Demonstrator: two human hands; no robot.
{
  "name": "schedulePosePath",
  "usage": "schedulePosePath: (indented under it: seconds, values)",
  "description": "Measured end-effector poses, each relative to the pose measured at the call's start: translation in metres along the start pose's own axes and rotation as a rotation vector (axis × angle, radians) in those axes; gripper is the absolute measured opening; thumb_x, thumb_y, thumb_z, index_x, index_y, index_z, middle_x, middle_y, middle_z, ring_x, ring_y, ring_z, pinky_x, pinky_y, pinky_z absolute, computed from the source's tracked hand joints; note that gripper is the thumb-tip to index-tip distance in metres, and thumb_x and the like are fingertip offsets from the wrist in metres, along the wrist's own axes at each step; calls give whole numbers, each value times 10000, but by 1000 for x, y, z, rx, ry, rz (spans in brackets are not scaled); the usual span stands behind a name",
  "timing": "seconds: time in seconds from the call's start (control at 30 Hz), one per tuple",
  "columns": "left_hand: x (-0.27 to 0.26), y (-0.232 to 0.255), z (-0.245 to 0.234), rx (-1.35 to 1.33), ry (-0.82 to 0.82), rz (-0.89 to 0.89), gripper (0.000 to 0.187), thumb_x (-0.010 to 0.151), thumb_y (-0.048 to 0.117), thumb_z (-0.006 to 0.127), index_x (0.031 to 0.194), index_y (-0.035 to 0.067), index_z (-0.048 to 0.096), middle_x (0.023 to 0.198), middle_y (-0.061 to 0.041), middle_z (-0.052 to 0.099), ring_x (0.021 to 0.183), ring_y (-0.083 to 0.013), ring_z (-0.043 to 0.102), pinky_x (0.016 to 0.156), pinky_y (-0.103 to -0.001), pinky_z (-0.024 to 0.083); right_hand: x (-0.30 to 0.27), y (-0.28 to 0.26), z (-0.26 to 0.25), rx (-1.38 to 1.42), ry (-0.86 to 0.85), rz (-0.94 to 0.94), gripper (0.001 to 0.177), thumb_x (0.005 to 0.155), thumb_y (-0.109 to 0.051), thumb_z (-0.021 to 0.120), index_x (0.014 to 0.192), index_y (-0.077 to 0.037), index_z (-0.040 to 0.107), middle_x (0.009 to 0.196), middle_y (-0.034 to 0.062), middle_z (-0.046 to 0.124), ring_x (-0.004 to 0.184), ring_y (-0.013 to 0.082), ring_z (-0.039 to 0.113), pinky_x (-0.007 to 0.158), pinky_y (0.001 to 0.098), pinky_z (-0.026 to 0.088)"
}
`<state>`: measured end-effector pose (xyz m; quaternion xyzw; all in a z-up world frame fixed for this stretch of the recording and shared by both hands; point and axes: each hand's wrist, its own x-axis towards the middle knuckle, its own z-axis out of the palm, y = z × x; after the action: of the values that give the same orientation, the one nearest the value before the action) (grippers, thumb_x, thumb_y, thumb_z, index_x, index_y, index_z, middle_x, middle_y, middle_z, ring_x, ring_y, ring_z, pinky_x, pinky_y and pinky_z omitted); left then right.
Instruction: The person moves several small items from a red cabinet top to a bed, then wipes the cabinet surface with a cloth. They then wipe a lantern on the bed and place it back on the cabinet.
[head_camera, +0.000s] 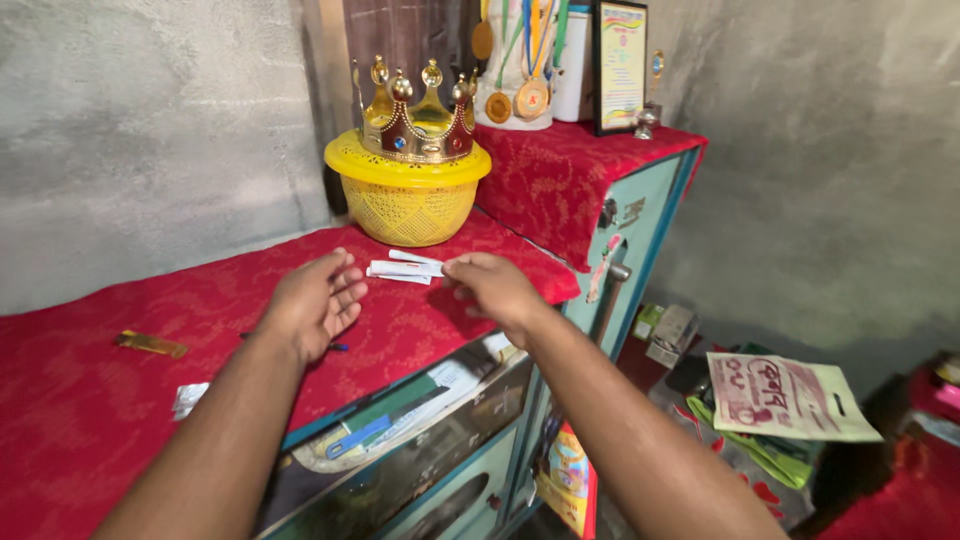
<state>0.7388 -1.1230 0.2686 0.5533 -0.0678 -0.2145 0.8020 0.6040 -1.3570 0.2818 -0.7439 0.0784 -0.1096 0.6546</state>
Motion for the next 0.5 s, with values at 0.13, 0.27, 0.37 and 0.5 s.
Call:
schedulePosePath:
  seconds: [0.13, 0.27, 0.37, 0.5]
  values:
    - [35, -3, -7, -141, 25, 75, 294, 991, 367, 580, 1182, 146, 613, 1182, -50, 643, 1094, -214, 658, 937, -388, 517, 52, 13, 7, -430, -37, -304, 251, 960, -281, 635, 1010, -65, 752, 909, 56, 751, 859, 156, 665, 786, 327, 530]
    - [48, -13, -24, -227, 13, 88, 325, 981, 377, 577, 1202, 139, 589, 1249, -74, 610, 1154, -250, 627, 991, -441, 491, 86, 25, 12, -758, -24, -360, 320, 923, -343, 656, 1097, -82, 722, 995, 163, 741, 932, 290, 694, 817, 411, 538]
    - [50, -18, -32, -239, -47, 103, 312, 977, 379, 586, 1181, 141, 593, 1208, -61, 620, 1145, -248, 638, 999, -449, 493, 100, 33, 16, -873, -36, -395, 399, 910, -380, 649, 1192, -98, 673, 1087, 187, 724, 1008, 357, 691, 861, 452, 533]
    - [49, -18, -35, -249, -63, 159, 305, 979, 375, 590, 1167, 135, 603, 1143, -50, 633, 1129, -253, 646, 1007, -452, 495, 108, 38, 22, -1019, -71, -309, 405, 947, -399, 616, 1231, -115, 664, 1147, 190, 719, 1081, 381, 672, 944, 475, 518]
